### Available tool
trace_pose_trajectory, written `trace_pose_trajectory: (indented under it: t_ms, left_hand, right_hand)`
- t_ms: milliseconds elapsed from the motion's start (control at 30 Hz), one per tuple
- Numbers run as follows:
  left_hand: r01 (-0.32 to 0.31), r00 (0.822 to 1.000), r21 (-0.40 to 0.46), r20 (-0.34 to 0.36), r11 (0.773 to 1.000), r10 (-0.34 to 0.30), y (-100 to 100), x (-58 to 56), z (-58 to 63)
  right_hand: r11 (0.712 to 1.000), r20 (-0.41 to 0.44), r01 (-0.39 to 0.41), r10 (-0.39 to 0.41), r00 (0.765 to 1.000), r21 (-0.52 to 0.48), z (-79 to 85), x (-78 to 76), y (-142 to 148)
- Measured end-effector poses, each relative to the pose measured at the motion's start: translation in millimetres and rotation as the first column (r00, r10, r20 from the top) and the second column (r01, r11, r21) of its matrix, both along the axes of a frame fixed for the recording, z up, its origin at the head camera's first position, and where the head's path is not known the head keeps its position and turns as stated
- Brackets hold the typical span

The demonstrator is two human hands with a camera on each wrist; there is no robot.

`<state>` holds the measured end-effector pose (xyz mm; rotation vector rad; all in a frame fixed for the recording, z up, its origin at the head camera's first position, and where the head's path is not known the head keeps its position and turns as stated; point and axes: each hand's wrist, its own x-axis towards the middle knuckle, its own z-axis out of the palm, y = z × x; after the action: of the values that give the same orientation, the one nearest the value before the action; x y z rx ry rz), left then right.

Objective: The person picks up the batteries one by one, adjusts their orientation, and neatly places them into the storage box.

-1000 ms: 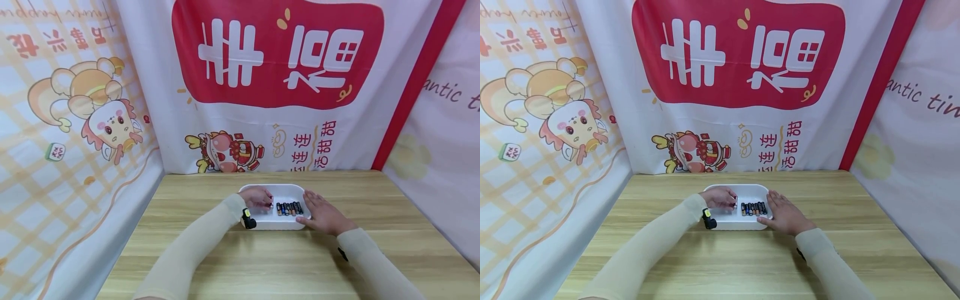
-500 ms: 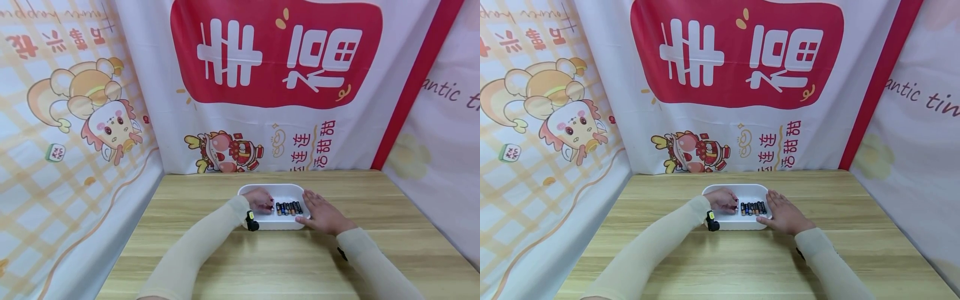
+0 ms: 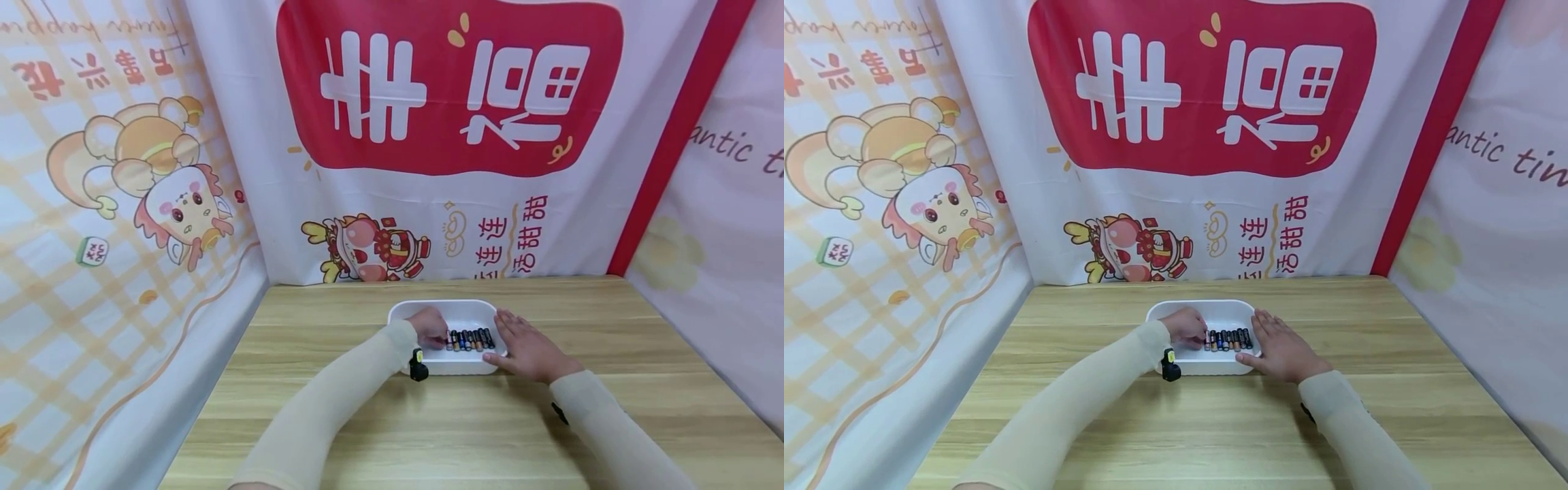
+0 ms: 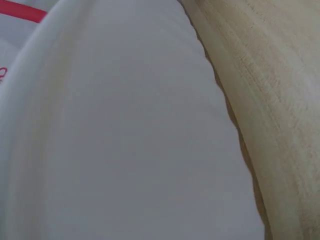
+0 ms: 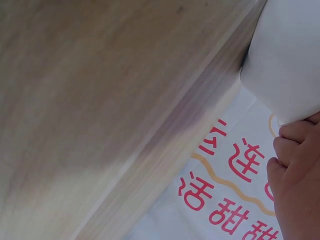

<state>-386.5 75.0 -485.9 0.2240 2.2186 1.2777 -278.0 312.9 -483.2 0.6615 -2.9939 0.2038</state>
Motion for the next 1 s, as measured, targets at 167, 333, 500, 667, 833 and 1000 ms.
trace_pose_trajectory:
  t_ms: [167,333,500,667,833,1000]
  left_hand:
    - [-0.009,1.000,-0.029,-0.009,1.000,0.008,2,3.2,2.5]
    - [-0.019,1.000,-0.047,-0.021,0.999,0.018,2,5.0,3.8]
    - [-0.022,0.999,-0.059,-0.035,0.998,0.020,1,2.5,3.6]
    - [0.007,0.999,-0.062,-0.041,0.998,-0.010,-3,1.2,8.3]
    - [0.014,0.999,-0.057,-0.045,0.998,-0.016,-10,0.5,13.4]
    - [0.053,0.994,-0.012,-0.095,0.999,-0.054,-23,0.6,11.3]
  right_hand:
    - [1.000,0.001,-0.002,0.002,1.000,0.003,1.3,-0.8,-1]
    - [1.000,0.006,0.004,-0.004,1.000,0.008,3.0,-1.0,-3]
    - [1.000,0.011,0.010,-0.010,1.000,0.008,3.7,-1.7,-4]
    - [1.000,0.002,0.007,-0.007,1.000,0.014,2.7,-3.4,-2]
    - [1.000,-0.012,0.014,-0.013,1.000,0.011,0.6,-4.1,-1]
    - [1.000,-0.004,0.004,-0.004,1.000,0.010,-2.5,-2.1,0]
